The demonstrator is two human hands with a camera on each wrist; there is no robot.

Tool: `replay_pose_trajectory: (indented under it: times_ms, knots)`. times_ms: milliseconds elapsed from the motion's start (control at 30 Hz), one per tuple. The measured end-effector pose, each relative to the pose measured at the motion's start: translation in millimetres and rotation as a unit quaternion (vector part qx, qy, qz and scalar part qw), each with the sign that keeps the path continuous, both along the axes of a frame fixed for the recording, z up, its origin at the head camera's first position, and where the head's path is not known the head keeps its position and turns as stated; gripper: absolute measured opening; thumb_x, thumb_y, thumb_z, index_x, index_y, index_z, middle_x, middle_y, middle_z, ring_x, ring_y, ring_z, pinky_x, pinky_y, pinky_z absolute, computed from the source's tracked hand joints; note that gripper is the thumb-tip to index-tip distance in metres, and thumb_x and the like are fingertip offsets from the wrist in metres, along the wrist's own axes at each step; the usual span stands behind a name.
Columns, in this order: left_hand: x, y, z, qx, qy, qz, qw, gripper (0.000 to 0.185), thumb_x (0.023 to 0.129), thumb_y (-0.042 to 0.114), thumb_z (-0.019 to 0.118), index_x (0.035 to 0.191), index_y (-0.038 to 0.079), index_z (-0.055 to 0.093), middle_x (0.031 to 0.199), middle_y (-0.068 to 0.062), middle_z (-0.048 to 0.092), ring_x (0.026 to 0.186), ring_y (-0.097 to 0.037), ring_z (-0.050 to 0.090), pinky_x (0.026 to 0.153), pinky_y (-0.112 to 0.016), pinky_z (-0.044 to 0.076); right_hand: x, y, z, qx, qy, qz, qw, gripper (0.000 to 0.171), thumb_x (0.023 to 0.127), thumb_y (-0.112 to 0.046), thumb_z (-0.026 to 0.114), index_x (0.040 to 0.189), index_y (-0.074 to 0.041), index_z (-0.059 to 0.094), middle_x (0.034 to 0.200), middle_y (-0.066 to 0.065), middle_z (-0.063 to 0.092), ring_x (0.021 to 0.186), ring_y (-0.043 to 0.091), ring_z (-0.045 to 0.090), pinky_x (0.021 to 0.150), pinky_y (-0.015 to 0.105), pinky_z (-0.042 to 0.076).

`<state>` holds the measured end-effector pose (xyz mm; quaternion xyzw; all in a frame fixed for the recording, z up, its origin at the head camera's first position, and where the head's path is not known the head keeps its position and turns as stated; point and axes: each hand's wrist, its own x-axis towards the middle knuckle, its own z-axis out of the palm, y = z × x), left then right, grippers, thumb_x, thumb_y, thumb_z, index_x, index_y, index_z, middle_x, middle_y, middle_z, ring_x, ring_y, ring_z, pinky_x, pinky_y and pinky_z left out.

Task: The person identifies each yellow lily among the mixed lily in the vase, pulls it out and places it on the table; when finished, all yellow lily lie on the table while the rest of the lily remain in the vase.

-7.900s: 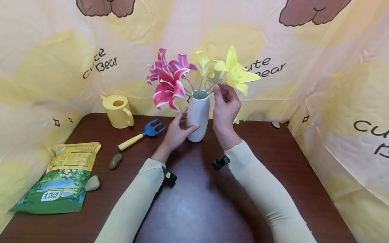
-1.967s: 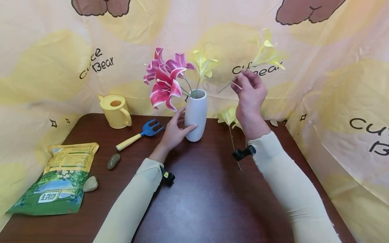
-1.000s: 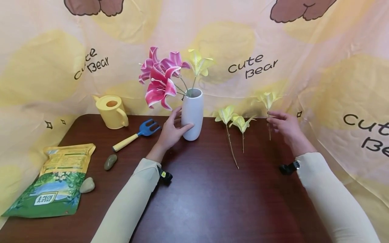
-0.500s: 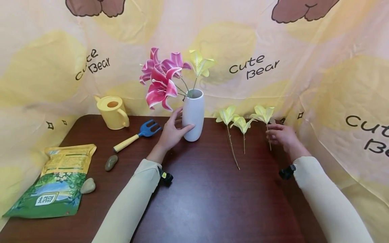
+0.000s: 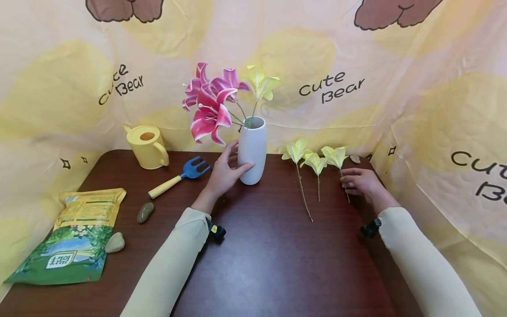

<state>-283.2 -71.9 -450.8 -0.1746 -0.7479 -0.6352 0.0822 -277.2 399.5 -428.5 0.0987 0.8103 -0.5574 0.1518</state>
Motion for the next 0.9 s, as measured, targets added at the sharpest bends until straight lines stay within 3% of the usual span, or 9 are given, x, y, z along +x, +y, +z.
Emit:
replay_pose_trajectory:
  times_ms: [200, 400, 500, 700, 900]
  knots:
    - [0.5, 0, -0.3, 0.0, 0.0, 0.002, 1.0, 0.082, 0.1, 0.026, 0.088, 0.17, 0.029, 0.045, 0.162, -0.013, 0.058, 0.14, -0.04, 0.065, 0.11, -0.062, 0.063, 2.5, -2, 0.3, 0.005, 0.005, 0.001, 1.0, 0.045, 0.112, -0.003, 0.06, 0.154, 0.007, 0.052, 0.089, -0.013, 0.079, 0.086, 0.006, 0.077, 0.081, 0.027, 0.069]
    - [1.5, 1, 0.5, -0.001, 0.001, 0.006, 1.0, 0.082, 0.1, 0.026, 0.088, 0.17, 0.028, 0.045, 0.162, -0.013, 0.058, 0.14, -0.041, 0.065, 0.111, -0.063, 0.062, 2.2, 0, -1.7, 0.029, 0.019, -0.006, 0.999, 0.05, 0.113, -0.009, 0.059, 0.158, 0.011, 0.049, 0.089, -0.017, 0.078, 0.086, 0.004, 0.076, 0.081, 0.026, 0.068]
    - [2.2, 5, 1.8, -0.008, 0.004, 0.015, 0.9999, 0.083, 0.1, 0.027, 0.088, 0.17, 0.026, 0.044, 0.162, -0.014, 0.058, 0.141, -0.042, 0.065, 0.111, -0.064, 0.062, 5.6, -5, 11.6, 0.039, 0.052, -0.029, 0.997, 0.046, 0.114, -0.012, 0.058, 0.154, 0.01, 0.053, 0.086, -0.021, 0.076, 0.082, 0.003, 0.075, 0.077, 0.025, 0.068]
    - [3.8, 16, 4.1, -0.033, 0.024, 0.076, 0.9963, 0.091, 0.092, 0.036, 0.095, 0.167, 0.02, 0.046, 0.157, -0.014, 0.057, 0.139, -0.037, 0.064, 0.118, -0.063, 0.057, -0.8, -38, 53.2, 0.011, 0.154, -0.077, 0.985, 0.016, 0.113, -0.021, 0.064, 0.126, -0.012, 0.068, 0.085, -0.023, 0.074, 0.079, 0.0, 0.073, 0.072, 0.02, 0.065]
    - [5.3, 23, 2.4, -0.032, 0.024, 0.11, 0.9931, 0.09, 0.089, 0.036, 0.098, 0.162, 0.015, 0.049, 0.153, -0.014, 0.06, 0.137, -0.036, 0.065, 0.118, -0.061, 0.057, -10.5, -104, 94.7, -0.08, 0.204, -0.039, 0.975, 0.026, 0.112, -0.022, 0.069, 0.13, -0.003, 0.069, 0.097, -0.013, 0.08, 0.09, 0.004, 0.078, 0.082, 0.021, 0.067]
